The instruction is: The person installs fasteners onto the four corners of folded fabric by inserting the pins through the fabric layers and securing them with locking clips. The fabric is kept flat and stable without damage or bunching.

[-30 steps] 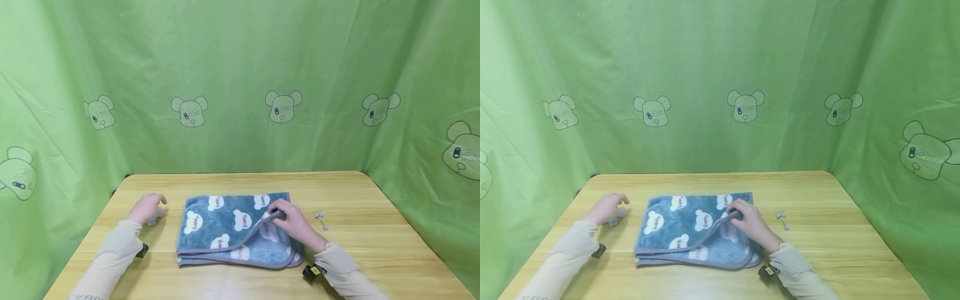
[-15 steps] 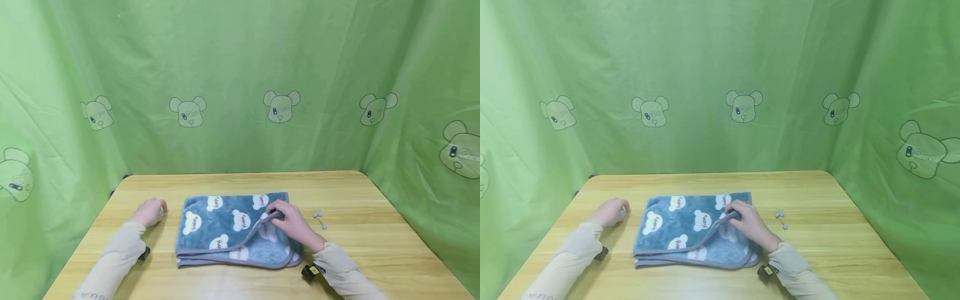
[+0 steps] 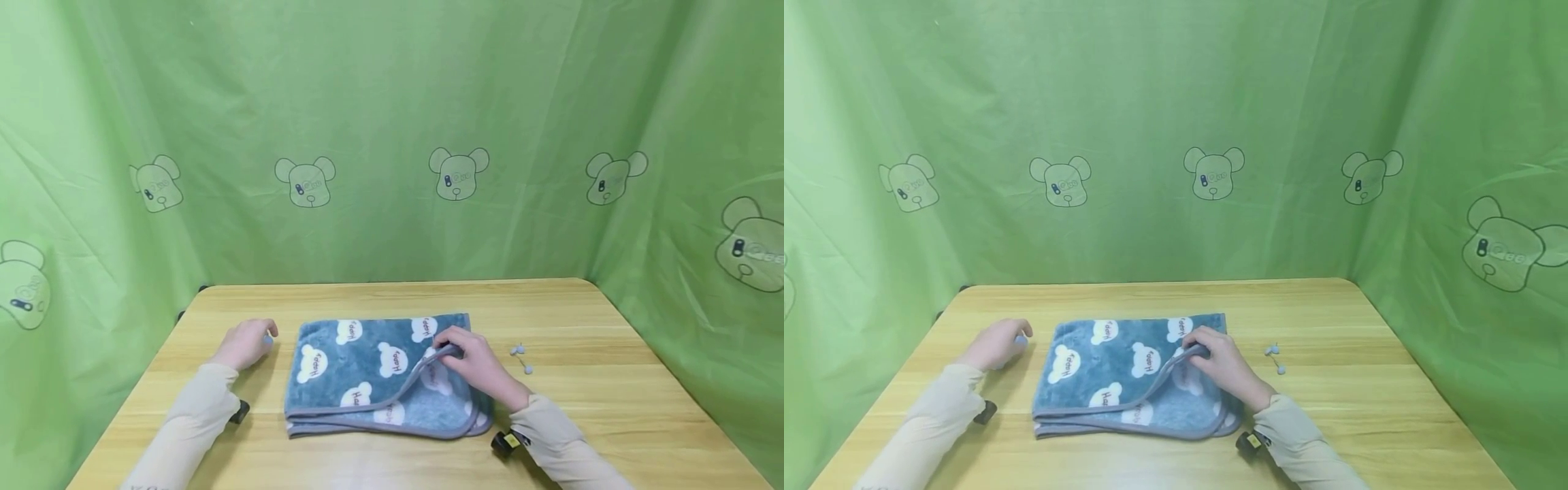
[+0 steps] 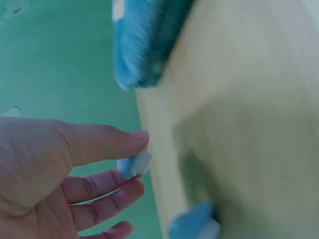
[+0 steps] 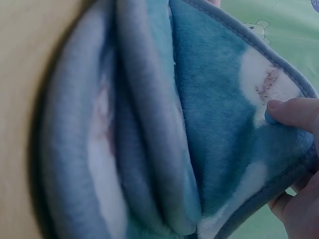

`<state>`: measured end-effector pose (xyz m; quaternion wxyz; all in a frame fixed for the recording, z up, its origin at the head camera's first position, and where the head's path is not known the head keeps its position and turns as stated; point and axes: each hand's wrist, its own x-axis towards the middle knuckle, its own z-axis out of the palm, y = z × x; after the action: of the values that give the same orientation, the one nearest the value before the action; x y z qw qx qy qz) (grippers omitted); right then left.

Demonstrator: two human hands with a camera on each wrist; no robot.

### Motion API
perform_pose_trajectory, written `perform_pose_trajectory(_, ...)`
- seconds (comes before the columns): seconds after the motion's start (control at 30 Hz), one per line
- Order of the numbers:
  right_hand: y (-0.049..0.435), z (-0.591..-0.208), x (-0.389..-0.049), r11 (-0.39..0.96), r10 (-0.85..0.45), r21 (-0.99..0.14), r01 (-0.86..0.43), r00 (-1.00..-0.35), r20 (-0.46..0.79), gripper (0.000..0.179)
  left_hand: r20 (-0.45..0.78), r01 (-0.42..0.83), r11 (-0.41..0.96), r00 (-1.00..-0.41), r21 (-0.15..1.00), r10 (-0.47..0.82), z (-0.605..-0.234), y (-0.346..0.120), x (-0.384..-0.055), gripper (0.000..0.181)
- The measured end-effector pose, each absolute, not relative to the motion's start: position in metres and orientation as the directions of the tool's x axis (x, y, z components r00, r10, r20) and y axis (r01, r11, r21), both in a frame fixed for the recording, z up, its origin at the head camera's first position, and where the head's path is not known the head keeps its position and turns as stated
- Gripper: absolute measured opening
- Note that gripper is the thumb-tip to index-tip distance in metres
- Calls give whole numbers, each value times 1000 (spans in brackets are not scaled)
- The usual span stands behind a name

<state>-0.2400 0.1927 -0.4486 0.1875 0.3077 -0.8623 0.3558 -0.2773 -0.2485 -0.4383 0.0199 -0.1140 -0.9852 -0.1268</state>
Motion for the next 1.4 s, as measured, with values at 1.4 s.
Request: perform_pose_trajectory(1.4, 200, -447, -244, 407, -540, -465, -786, -617, 572, 28, 84, 132, 124, -938, 983, 337, -422, -33, -270, 33)
